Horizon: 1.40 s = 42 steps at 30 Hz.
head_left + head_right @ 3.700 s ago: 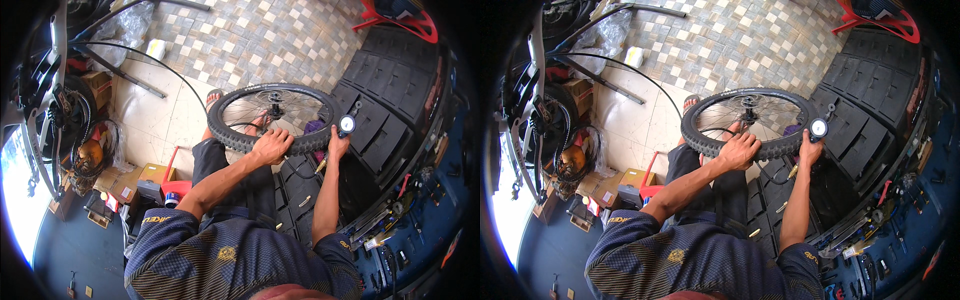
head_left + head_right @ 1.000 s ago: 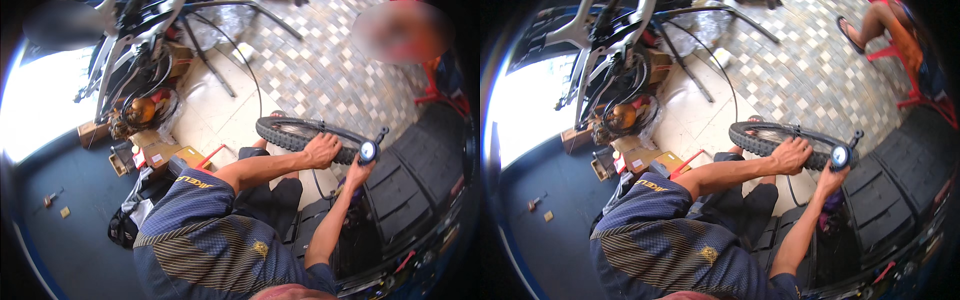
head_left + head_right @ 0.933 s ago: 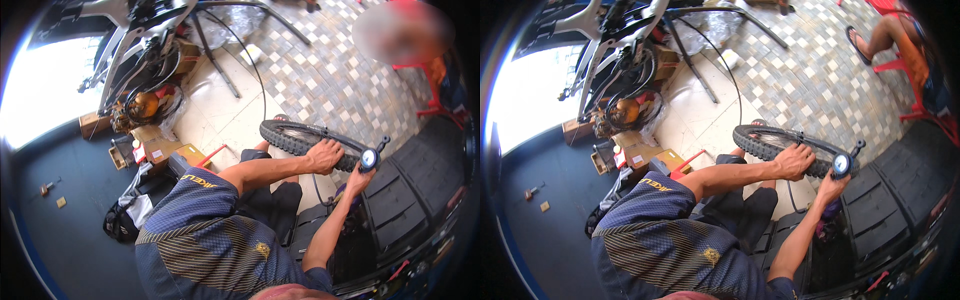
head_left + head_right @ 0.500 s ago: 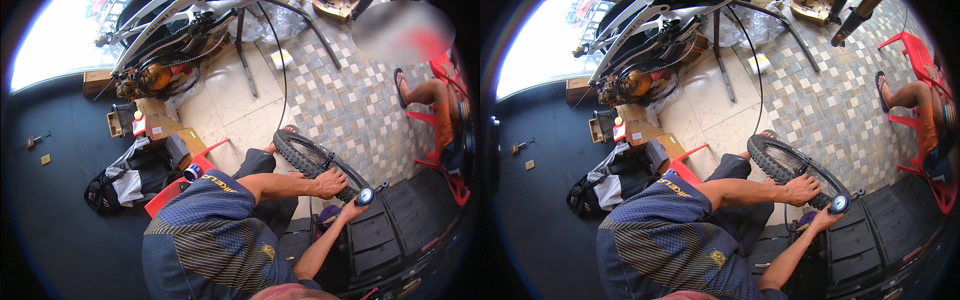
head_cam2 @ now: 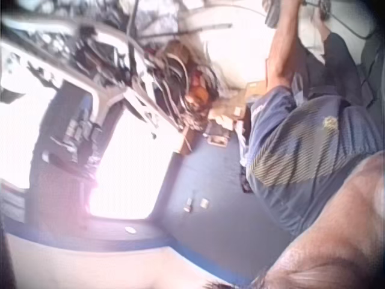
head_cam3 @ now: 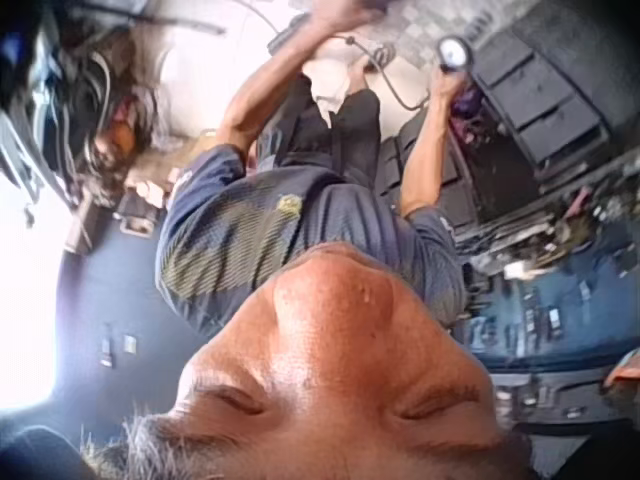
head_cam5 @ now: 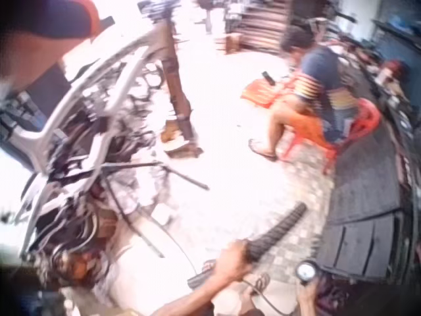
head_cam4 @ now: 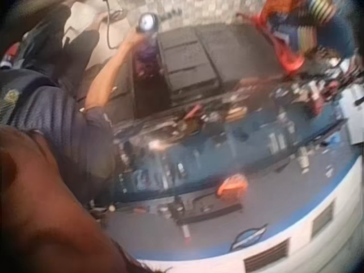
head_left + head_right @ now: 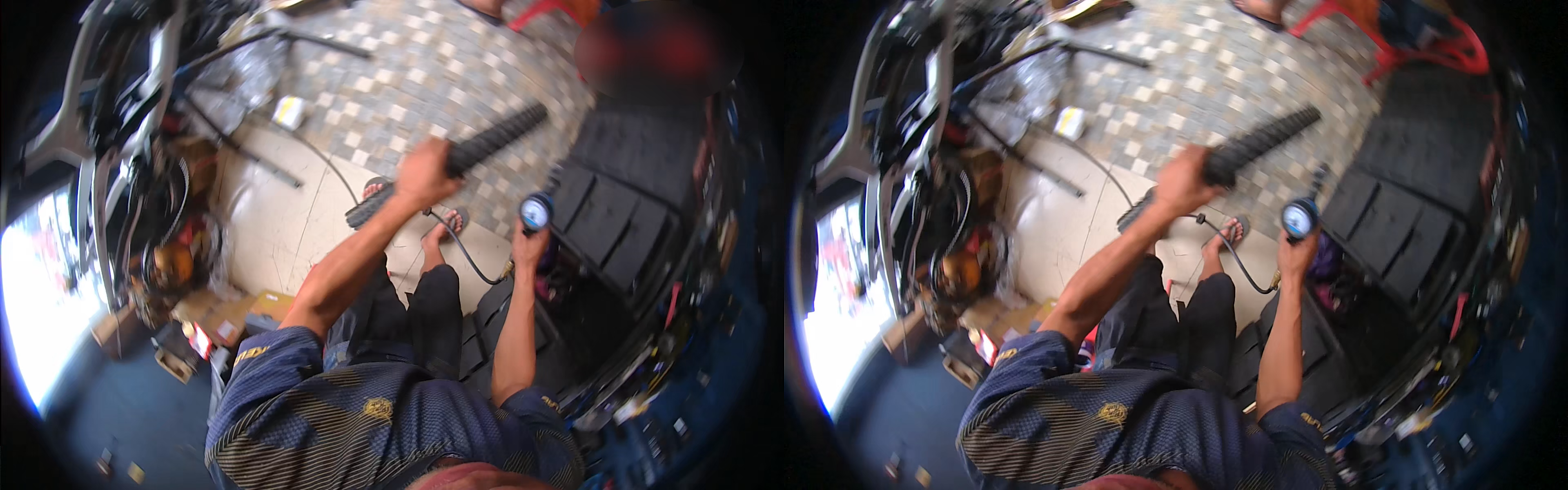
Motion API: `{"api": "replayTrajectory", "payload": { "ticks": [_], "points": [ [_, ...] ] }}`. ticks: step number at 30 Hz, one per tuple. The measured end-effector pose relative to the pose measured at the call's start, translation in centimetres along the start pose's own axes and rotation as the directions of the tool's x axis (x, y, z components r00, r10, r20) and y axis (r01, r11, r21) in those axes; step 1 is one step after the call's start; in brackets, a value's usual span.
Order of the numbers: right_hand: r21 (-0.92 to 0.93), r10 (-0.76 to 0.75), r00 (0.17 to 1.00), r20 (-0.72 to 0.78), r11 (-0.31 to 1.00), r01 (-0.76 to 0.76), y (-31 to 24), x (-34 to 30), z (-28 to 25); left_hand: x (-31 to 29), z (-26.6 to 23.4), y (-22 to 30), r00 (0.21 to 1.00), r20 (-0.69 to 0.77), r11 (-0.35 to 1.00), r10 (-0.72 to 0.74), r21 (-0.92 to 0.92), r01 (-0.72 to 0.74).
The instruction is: The person holds a bicycle wheel and uses a floor pump to inflate the tire. They repeatedly attach the pump head, pump air into the tire, and check the pressure gauge before detaching the pump.
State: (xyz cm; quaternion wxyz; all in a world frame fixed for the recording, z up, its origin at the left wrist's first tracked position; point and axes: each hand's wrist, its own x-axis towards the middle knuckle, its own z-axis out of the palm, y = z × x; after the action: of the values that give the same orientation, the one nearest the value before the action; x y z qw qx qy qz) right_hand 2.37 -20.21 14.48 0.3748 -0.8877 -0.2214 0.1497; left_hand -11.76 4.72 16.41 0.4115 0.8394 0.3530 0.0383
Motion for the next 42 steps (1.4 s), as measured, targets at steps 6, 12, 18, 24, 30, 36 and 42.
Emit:
{"api": "replayTrajectory", "payload": {
  "ticks": [6,12,18,24,30,36,42],
  "points": [
    [-0.13,0.236,0.947,0.218,0.969,-0.212,1.8,-2.6,-4.1,5.3,-1.4,-8.8,0.982,-0.098,0.985,-0.161,0.046,0.166],
    [-0.205,0.331,0.885,0.327,0.939,-0.276,7.5,-6.3,-5.4,11.8,-4.1,-9.7,0.966,-0.088,0.946,-0.243,0.2,0.257],
    [-0.17,0.351,0.835,0.423,0.936,-0.307,10.3,-5.6,-6.6,14.5,-5.2,-13.1,0.961,-0.136,0.932,-0.241,0.246,0.268],
    [-0.222,0.33,0.794,0.51,0.943,-0.249,11.2,-0.6,-5.3,15.1,-4.0,-12.2,0.968,-0.1,0.951,-0.229,0.19,0.245],
    [-0.11,0.179,0.751,0.635,0.984,-0.141,8.0,3.7,-1.4,15.7,-4.8,-12.3,0.97,-0.144,0.956,-0.196,0.191,0.222],
    [-0.08,0.08,0.735,0.674,0.996,-0.035,7.1,5.2,2.5,18.4,-3.7,-8.7,0.947,-0.084,0.911,-0.311,0.258,0.322],
    [0.008,0.045,0.707,0.706,0.997,-0.071,3.7,6.0,6.5,17.2,-6.2,-14.8,0.94,-0.038,0.928,-0.34,-0.176,0.328]
  ]
}}
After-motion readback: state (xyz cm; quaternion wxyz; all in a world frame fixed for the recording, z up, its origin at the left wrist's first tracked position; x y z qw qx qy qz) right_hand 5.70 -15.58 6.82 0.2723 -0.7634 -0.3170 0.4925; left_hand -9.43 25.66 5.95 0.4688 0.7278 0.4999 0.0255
